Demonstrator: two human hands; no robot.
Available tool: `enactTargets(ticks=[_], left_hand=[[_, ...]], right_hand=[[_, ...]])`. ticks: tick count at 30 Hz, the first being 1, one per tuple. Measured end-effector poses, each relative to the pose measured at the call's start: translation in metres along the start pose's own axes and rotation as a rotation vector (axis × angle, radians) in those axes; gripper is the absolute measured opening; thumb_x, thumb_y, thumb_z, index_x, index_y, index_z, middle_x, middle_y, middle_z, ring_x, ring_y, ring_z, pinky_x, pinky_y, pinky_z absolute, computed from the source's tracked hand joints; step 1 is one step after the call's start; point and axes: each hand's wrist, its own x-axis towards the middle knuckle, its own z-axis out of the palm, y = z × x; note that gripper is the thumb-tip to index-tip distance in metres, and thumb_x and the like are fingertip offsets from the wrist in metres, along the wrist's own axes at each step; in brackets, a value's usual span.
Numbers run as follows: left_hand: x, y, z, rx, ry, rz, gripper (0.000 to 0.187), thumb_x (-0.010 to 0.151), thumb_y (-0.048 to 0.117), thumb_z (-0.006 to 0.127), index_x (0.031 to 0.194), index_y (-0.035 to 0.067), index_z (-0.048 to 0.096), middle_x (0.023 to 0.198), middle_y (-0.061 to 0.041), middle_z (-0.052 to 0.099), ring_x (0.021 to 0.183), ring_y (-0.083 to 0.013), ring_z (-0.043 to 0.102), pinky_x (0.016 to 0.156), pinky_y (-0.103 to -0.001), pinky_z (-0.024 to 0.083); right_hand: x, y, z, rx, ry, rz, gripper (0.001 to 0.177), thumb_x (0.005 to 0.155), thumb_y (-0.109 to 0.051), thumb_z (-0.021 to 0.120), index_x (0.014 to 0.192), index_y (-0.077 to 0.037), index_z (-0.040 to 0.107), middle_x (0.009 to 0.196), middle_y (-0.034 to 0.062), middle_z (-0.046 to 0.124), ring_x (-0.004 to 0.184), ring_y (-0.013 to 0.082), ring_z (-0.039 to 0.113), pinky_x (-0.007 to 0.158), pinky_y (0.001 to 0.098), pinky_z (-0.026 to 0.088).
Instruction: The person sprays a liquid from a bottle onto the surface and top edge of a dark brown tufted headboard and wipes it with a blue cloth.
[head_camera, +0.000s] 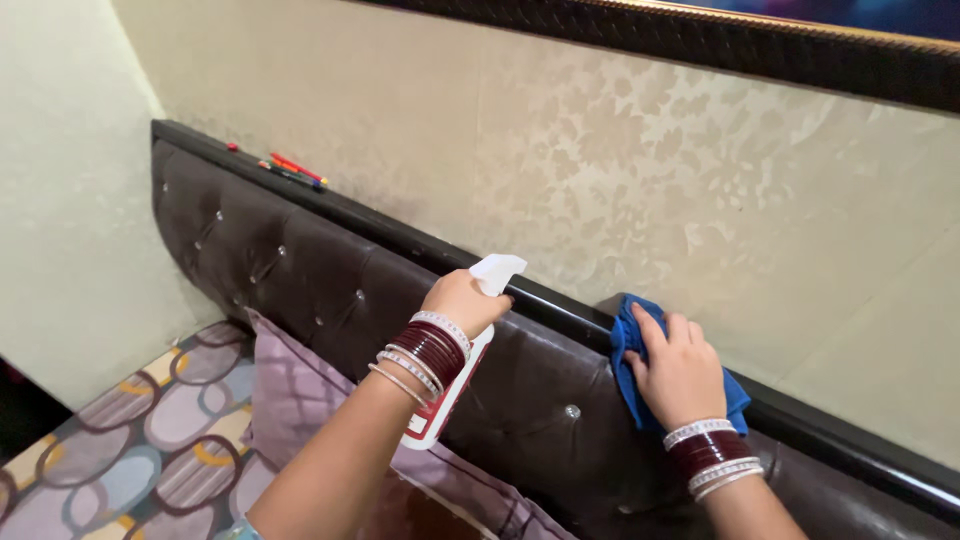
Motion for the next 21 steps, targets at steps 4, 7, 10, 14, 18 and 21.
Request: enactTargets(ticks=[4, 7, 10, 14, 18, 21], left_hand=[[0.012, -0.01, -0.008, 0.022, -0.075, -0.034, 0.038, 0.075, 0.029, 0.076, 0.105, 0.006, 0.077, 0.104, -0.019, 0.075, 0.101, -0.0323, 0.072, 0.089, -0.04, 0.056], [0.019, -0.018, -0.01, 0.055, -0.098, 0.019, 0.037, 0.075, 0.029, 0.075, 0.105, 0.006, 0.077, 0.103, -0.019, 0.075, 0.101, -0.0325, 0.071, 0.089, -0.04, 0.055], [0.027, -0.027, -0.011, 0.011, -0.082, 0.028, 0.038, 0.075, 0.029, 0.076, 0.104, 0.005, 0.077, 0.102, -0.018, 0.076, 0.099, -0.0315, 0.072, 0.088, -0.039, 0.056], [0.045, -0.052, -0.026, -0.091, -0.048, -0.065, 0.037, 0.072, 0.028, 0.075, 0.099, 0.003, 0.076, 0.099, -0.017, 0.078, 0.097, -0.0295, 0.076, 0.087, -0.038, 0.058], [0.063, -0.078, -0.045, 0.019, 0.034, -0.088, 0.036, 0.073, 0.029, 0.075, 0.099, 0.003, 0.077, 0.102, -0.018, 0.076, 0.101, -0.0308, 0.073, 0.089, -0.038, 0.055], [0.071, -0.098, -0.05, -0.012, 0.097, -0.09, 0.038, 0.072, 0.028, 0.073, 0.105, 0.008, 0.075, 0.103, -0.018, 0.076, 0.101, -0.031, 0.073, 0.089, -0.039, 0.056]], right_hand=[[-0.002, 0.0, 0.0, -0.017, 0.01, -0.001, 0.071, 0.072, -0.027, 0.081, 0.138, -0.018, 0.058, 0.113, 0.0136, 0.063, 0.105, 0.0336, 0.06, 0.088, 0.0436, 0.052], [-0.002, -0.001, 0.001, -0.023, 0.01, 0.0, 0.071, 0.071, -0.026, 0.081, 0.138, -0.018, 0.058, 0.113, 0.0139, 0.063, 0.105, 0.034, 0.06, 0.088, 0.0438, 0.052], [-0.002, 0.0, 0.001, -0.02, 0.003, 0.006, 0.071, 0.072, -0.026, 0.081, 0.138, -0.018, 0.058, 0.113, 0.0135, 0.063, 0.106, 0.0339, 0.06, 0.089, 0.0437, 0.052], [-0.003, 0.002, 0.002, -0.015, 0.014, 0.012, 0.07, 0.072, -0.027, 0.08, 0.138, -0.019, 0.059, 0.113, 0.0128, 0.063, 0.107, 0.0335, 0.061, 0.088, 0.0436, 0.052], [-0.001, 0.001, 0.002, -0.019, 0.018, 0.024, 0.069, 0.071, -0.028, 0.08, 0.137, -0.021, 0.06, 0.113, 0.0114, 0.064, 0.108, 0.0325, 0.061, 0.087, 0.0433, 0.053], [-0.002, 0.003, 0.004, -0.031, 0.019, 0.031, 0.068, 0.072, -0.03, 0.079, 0.137, -0.022, 0.06, 0.112, 0.0102, 0.064, 0.108, 0.0313, 0.062, 0.088, 0.0427, 0.053]])
